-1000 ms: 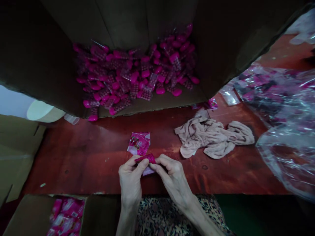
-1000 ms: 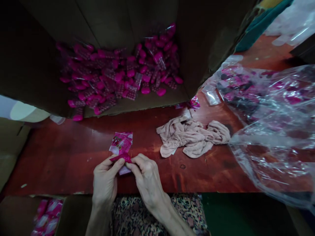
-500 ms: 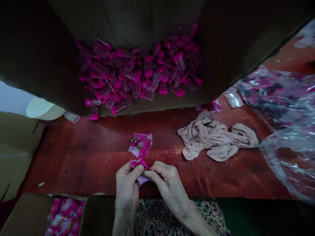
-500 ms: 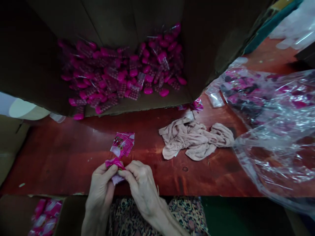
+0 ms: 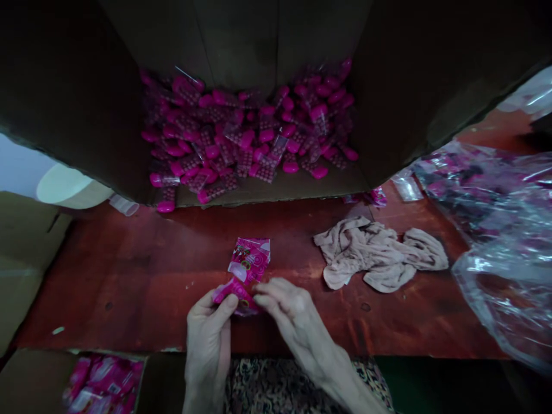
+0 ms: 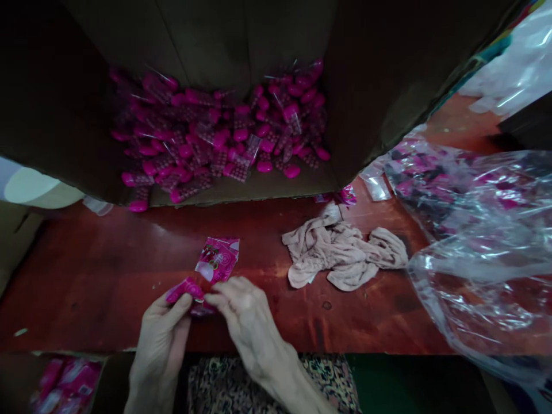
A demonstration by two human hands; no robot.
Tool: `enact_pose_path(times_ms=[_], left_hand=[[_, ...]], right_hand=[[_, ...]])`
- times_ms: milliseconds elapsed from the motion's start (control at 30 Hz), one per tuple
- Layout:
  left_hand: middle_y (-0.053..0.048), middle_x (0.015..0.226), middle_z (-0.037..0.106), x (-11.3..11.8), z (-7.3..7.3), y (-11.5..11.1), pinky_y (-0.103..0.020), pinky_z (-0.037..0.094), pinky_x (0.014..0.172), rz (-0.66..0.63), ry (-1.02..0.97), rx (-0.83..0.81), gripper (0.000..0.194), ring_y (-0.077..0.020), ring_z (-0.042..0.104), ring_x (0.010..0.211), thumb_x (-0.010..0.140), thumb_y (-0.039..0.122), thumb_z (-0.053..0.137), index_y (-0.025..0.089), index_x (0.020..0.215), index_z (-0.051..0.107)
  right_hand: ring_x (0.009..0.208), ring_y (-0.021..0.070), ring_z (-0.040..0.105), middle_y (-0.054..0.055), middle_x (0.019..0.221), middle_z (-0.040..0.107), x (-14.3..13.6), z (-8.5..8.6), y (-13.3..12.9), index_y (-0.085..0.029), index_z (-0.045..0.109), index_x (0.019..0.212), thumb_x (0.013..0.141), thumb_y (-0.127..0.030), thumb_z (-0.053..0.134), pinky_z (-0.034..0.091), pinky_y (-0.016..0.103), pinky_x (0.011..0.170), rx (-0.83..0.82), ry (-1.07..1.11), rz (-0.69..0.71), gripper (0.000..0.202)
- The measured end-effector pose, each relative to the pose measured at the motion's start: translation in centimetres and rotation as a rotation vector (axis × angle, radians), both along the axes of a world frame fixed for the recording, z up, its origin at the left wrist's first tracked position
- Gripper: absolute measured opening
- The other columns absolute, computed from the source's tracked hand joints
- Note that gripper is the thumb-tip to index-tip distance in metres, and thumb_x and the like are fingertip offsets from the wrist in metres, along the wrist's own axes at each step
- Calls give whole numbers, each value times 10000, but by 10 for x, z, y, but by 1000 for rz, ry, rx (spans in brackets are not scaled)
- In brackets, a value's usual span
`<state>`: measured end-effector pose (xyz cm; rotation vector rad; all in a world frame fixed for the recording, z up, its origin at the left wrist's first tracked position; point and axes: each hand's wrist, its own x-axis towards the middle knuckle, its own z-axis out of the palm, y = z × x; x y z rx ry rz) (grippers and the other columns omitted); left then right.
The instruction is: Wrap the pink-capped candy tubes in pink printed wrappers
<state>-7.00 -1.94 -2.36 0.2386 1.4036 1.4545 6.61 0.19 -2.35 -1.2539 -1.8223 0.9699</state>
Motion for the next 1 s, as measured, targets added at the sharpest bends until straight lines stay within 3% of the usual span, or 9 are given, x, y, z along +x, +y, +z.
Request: enact_pose_path(times_ms=[67,133,267,400,467,567,700,867,1000], left_hand=[[0,582,673,-1,0,6,-194,500,559,18,2,12,197,-101,591,543,475,224,818,176,636,715],[2,610,677,0,-3,12,-200,504,585,1,54,39,189,-104,598,575,504,217,805,181,669,719],[-6,782,692,0,-13,19,-205,495,720,-40,367,116,136,-116,612,751,602,182,747,185,736,722],[-24,906,678,-7,-19,17,-230,490,770,-36,553,116,93,-146,606,855,637,163,716,183,728,710],[-35,909,674,-11,-19,15,-244,499,756,-41,551,91,111,-159,607,855,643,166,709,178,754,711],[-36,865,677,-12,-19,15,-255,508,741,-9,520,78,121,-166,611,823,635,169,712,169,756,714],[-22,830,688,-9,-19,16,-241,508,728,51,482,67,138,-155,615,786,622,171,722,170,760,719],[14,720,704,-8,-12,17,-202,516,701,214,312,31,165,-121,624,703,589,189,753,182,751,723],[34,661,701,-8,0,23,-132,505,677,333,133,-52,228,-82,616,648,462,161,815,172,662,707]], right_hand=[[727,186,556,53,780,625,3,-6,15,-181,642,944,909,-225,438,445,290,641,53,-122,-129,212],[730,204,535,64,783,609,4,-12,27,-179,649,908,896,-187,447,433,316,659,93,-314,-171,203],[755,218,486,67,809,572,-5,-19,26,-198,647,862,865,-129,466,401,321,650,91,-582,-82,193],[753,217,464,64,822,559,-18,-18,14,-215,639,890,851,-105,467,374,315,634,77,-568,21,208],[729,204,468,55,795,561,-19,-18,16,-213,643,856,858,-100,449,368,301,617,53,-468,52,225],[734,193,492,64,794,568,-13,-20,28,-180,648,876,871,-71,392,389,292,634,21,-351,-88,278],[817,235,513,105,867,578,-2,-22,43,-159,654,952,862,-93,431,417,321,668,28,-451,-191,250],[764,207,557,84,845,595,6,-21,43,-157,661,903,866,-138,472,439,304,659,-13,-329,-210,193],[720,175,583,61,826,619,22,-8,51,-174,667,867,866,-169,482,445,269,621,5,-228,-241,185]])
